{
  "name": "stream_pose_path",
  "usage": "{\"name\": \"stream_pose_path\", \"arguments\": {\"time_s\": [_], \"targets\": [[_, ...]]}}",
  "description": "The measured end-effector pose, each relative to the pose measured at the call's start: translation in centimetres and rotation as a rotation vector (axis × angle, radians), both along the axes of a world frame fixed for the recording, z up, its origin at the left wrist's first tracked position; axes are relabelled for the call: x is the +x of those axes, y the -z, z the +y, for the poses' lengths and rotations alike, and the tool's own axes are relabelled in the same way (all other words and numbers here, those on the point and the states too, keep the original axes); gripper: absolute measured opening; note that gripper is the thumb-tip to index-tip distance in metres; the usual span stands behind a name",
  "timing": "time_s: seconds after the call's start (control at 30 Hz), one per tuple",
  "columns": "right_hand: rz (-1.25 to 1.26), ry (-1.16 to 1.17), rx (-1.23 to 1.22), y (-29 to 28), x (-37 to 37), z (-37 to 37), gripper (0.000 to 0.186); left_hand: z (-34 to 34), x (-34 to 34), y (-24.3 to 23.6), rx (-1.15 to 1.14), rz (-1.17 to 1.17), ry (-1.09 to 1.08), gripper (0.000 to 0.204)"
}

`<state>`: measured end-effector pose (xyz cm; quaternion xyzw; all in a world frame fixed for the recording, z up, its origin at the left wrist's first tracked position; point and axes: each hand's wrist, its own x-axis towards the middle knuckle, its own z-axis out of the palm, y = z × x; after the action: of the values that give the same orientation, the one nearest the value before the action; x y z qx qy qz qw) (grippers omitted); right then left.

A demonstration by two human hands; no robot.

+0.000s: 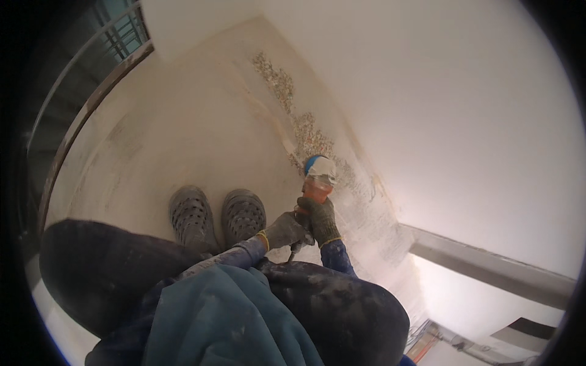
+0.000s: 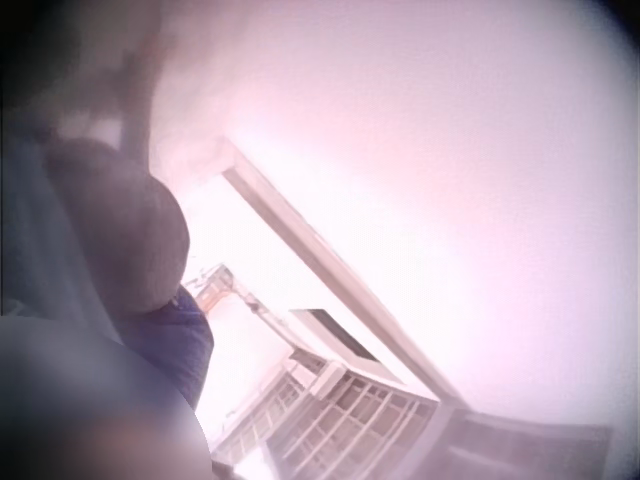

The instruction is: The person uses an angle grinder to remove material from a concrete floor. They hold the tool with both hands and move it back and forth across a patch, creating dust and debris.

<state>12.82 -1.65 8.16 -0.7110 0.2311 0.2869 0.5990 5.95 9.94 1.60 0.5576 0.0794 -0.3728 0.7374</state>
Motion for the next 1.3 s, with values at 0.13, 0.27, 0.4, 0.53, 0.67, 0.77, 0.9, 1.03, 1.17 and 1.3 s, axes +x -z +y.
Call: {"name": "stream_pose_path", "arguments": {"time_s": [0.13, 0.27, 0.4, 0.53, 0.67, 0.77, 0.9, 1.03, 1.17, 1.3], "targets": [[-0.038, 0.009, 0.094, -4.5, -0.3, 0.0, 0.033, -0.4, -0.1, -5.1, 0.361, -0.536, -0.006, 0.059], [-0.037, -0.089, 0.270, -8.0, 1.9, 1.0, 0.034, 0.8, 1.5, -7.8, 0.114, -0.151, -0.068, 0.071], [-0.014, -0.167, 0.170, -8.2, 4.4, 2.6, 0.037, 1.3, 3.5, -6.5, 0.123, -0.196, -0.070, 0.082], [-0.018, -0.133, 0.166, -4.8, 5.1, 3.8, 0.038, 1.7, 4.6, -3.1, 0.145, -0.215, -0.127, 0.088], [-0.003, -0.034, 0.216, -1.2, 5.2, 3.2, 0.037, 2.0, 4.3, -1.0, 0.207, -0.133, -0.126, 0.053], [0.005, 0.019, 0.217, 0.7, 5.0, 2.4, 0.037, 2.3, 4.5, -0.3, 0.283, -0.264, -0.006, 0.059], [-0.003, 0.021, 0.159, 2.2, 4.6, 1.7, 0.042, 2.6, 3.9, -0.2, 0.275, -0.176, -0.092, 0.063], [0.034, 0.039, 0.200, 3.6, 4.8, 0.8, 0.043, 2.9, 4.2, 0.0, 0.151, 0.011, -0.070, 0.056], [0.046, 0.019, 0.233, 4.4, 5.0, 0.5, 0.041, 2.9, 5.0, -0.1, 0.174, -0.055, 0.075, 0.039], [0.062, 0.018, 0.223, 3.8, 5.1, 1.5, 0.038, 3.1, 5.2, -0.6, 0.208, -0.034, 0.066, 0.027]]}}
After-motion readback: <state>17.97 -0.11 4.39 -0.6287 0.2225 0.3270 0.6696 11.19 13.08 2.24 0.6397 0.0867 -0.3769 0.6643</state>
